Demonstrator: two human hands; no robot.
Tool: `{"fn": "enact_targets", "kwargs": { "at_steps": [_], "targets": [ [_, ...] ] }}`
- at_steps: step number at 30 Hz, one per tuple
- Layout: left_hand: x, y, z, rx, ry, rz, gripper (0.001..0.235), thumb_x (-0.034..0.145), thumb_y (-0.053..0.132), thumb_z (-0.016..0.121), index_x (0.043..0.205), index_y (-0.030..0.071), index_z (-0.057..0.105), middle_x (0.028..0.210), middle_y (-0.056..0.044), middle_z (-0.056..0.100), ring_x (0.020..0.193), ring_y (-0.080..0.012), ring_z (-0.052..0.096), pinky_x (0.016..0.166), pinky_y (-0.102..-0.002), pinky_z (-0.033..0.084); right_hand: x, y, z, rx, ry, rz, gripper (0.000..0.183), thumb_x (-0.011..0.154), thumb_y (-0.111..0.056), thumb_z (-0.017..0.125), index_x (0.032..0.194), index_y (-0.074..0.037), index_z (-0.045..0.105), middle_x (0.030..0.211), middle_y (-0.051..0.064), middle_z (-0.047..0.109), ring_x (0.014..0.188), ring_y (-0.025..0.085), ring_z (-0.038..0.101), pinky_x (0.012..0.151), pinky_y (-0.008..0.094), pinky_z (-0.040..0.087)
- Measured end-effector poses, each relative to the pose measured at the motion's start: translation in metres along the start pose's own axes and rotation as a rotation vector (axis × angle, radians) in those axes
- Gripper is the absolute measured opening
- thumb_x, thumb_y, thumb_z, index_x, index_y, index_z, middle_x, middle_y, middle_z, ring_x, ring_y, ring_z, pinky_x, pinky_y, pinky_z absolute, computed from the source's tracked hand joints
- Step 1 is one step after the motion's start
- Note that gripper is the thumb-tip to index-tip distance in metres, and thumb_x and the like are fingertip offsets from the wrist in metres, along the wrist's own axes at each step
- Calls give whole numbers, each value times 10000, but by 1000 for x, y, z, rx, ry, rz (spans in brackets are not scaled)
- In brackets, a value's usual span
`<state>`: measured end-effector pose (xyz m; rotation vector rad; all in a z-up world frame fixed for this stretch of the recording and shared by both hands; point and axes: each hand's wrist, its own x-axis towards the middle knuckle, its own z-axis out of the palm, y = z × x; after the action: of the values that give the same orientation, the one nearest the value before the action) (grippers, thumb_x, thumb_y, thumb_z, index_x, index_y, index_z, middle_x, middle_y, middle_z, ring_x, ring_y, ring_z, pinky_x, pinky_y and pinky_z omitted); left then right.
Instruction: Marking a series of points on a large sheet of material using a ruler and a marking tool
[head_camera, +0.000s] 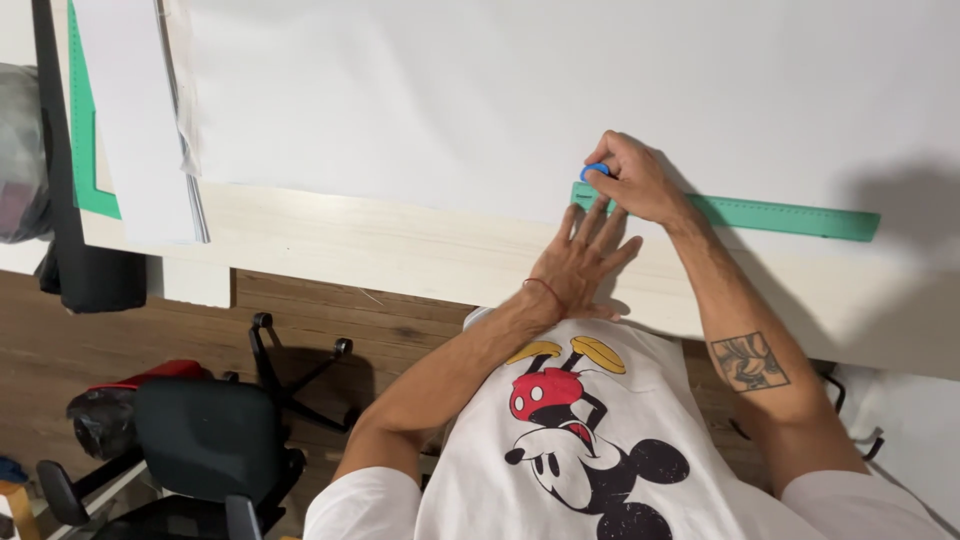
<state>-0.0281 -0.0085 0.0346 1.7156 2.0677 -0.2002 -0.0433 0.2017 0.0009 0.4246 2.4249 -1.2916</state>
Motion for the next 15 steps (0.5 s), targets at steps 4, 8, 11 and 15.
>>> {"fn": "enact_targets", "kwargs": {
  "at_steps": [4, 8, 11, 15],
  "targets": [
    [0, -2, -7, -7, -41, 37, 1285, 889, 1084, 627, 1886, 378, 231, 1963, -215, 61, 1801, -536, 44, 1424, -705, 151, -15, -19, -11, 23, -23, 12, 300, 1072, -337, 772, 1347, -235, 707, 816, -10, 819, 814, 245, 760, 793, 404, 595],
    [-1, 0, -13, 24, -66, 36, 1288, 922, 1084, 602, 1900, 362, 178, 1963, -225, 32, 1798, -541, 39, 1419, -713, 135, -20, -28, -16, 25, -13, 16, 278, 1076, -262, 769, 1327, -160, 708, 795, 31, 806, 790, 254, 740, 800, 420, 593],
    [-5, -2, -21, 14, -73, 40, 1258, 955, 1069, 582, 1904, 351, 174, 1966, -224, 23, 1803, -526, 42, 1420, -712, 128, -20, -26, -13, 34, 24, 16, 262, 1087, -258, 777, 1326, -172, 716, 796, 17, 804, 785, 223, 743, 788, 398, 589],
    [-4, -3, -25, 8, -85, 46, 1228, 969, 1069, 543, 1902, 354, 190, 1969, -216, 24, 1808, -511, 34, 1420, -701, 135, -18, -20, -20, 25, -30, 24, 264, 1068, -251, 776, 1309, -160, 722, 793, 35, 798, 797, 237, 740, 833, 416, 587]
  ]
}}
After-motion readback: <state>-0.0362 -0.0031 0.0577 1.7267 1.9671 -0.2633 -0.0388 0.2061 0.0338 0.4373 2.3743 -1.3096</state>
